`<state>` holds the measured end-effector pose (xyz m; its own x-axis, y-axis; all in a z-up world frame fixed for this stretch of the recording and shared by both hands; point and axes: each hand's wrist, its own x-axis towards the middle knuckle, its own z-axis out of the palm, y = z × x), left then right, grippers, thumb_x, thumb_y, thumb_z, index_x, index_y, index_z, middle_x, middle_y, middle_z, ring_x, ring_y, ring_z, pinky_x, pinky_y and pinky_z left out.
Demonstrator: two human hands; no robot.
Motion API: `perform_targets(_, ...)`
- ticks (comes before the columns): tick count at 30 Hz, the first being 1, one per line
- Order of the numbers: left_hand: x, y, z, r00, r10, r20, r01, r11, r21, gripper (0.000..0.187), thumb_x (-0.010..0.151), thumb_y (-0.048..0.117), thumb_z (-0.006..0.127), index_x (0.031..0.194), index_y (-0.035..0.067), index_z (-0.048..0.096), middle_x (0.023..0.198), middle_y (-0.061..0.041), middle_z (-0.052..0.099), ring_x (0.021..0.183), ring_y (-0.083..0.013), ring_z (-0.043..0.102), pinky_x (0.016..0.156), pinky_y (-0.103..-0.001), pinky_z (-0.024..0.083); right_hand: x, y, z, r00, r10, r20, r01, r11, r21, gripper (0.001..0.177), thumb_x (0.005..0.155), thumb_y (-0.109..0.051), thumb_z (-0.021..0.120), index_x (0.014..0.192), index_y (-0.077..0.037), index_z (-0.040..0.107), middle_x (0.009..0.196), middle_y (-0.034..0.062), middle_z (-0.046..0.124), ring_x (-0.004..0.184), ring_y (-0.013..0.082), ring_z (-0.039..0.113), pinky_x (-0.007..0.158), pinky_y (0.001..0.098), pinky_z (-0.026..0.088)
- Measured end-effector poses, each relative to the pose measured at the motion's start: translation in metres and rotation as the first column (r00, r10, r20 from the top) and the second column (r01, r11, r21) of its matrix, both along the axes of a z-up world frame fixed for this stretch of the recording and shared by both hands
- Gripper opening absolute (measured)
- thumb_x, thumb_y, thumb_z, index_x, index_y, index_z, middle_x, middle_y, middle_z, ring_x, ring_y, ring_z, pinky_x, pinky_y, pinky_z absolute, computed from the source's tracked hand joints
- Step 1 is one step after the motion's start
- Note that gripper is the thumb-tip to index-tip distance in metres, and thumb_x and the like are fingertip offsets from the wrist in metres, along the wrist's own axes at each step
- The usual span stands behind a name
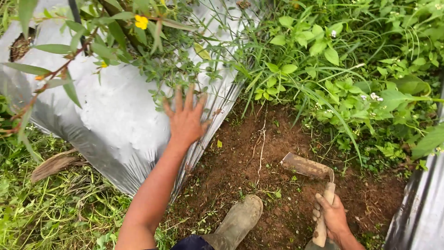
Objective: The person uses a hand hoe to loosen soil and remove weeds from a narrow strip between plastic mulch beds. They then pull weeds by hand from around the base of a tomato plant and clear the area.
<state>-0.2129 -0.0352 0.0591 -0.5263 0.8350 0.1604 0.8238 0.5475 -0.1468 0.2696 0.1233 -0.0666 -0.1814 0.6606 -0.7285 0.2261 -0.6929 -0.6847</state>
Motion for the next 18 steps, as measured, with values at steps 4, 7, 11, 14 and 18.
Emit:
perform_targets(4,-0.06,-0.024,0.019,0.956,0.292,-0.005,-0.288,0.943,0.167,0.086,0.094,0.08,0.039,0.16,0.026,0.035,0.172,-0.009,-0.006,0.154,-0.0407,-0.011,0.113,-0.075,-0.01,-0.024,0.005,-0.001,0.998,0.054,-0.02,-0.055,0.998,-0.019,0.021,0.101,-0.011,0.063,0.107,-0.009,0.043,0.071,0.0104,0.045,0.048,0.0211,0.042,0.039,0.0391,0.038)
perform_targets(7,-0.08,-0.04,0.033,0.912,0.407,0.061,-0.409,0.881,0.238,0.08,0.093,0.076,0.043,0.15,0.021,0.051,0.17,-0.017,0.012,0.152,-0.0493,0.005,0.11,-0.08,0.0,-0.03,0.023,-0.02,0.999,0.05,-0.019,-0.05,0.999,-0.004,0.015,0.104,-0.013,0.061,0.11,-0.008,0.048,0.07,0.0103,0.049,0.051,0.0219,0.046,0.042,0.0402,0.043)
perform_targets(11,-0.075,-0.042,0.047,0.952,0.307,0.004,-0.305,0.945,0.12,0.084,0.096,0.08,0.021,0.16,0.026,0.033,0.164,-0.022,0.03,0.15,-0.0536,0.015,0.113,-0.079,0.01,-0.027,0.058,-0.051,0.992,0.126,-0.018,-0.122,0.979,0.162,0.021,0.117,-0.02,0.045,0.116,0.0,0.051,0.094,0.0242,0.065,0.075,0.0359,0.061,0.068,0.0561,0.054)
perform_targets(14,-0.082,-0.05,0.039,0.996,0.09,-0.015,-0.088,0.992,0.089,0.079,0.097,0.078,0.022,0.155,0.028,0.039,0.159,-0.008,0.044,0.151,-0.0507,0.017,0.118,-0.074,0.011,-0.062,0.067,0.017,0.614,0.355,0.705,-0.493,0.87,-0.01,0.065,0.104,-0.042,0.052,0.149,0.0,0.033,0.137,0.0318,0.059,0.118,0.0492,0.062,0.098,0.0627,0.048)
perform_targets(18,-0.088,-0.055,0.046,0.985,-0.157,0.076,0.169,0.968,-0.185,0.075,0.092,0.081,0.02,0.158,0.043,0.02,0.165,0.003,0.025,0.152,-0.0367,0.018,0.119,-0.072,-0.002,-0.102,0.078,0.05,0.353,0.357,0.865,-0.801,0.593,0.082,0.077,0.093,-0.039,0.064,0.158,-0.013,0.033,0.151,0.0245,0.044,0.14,0.04,0.046,0.118,0.0638,0.037)
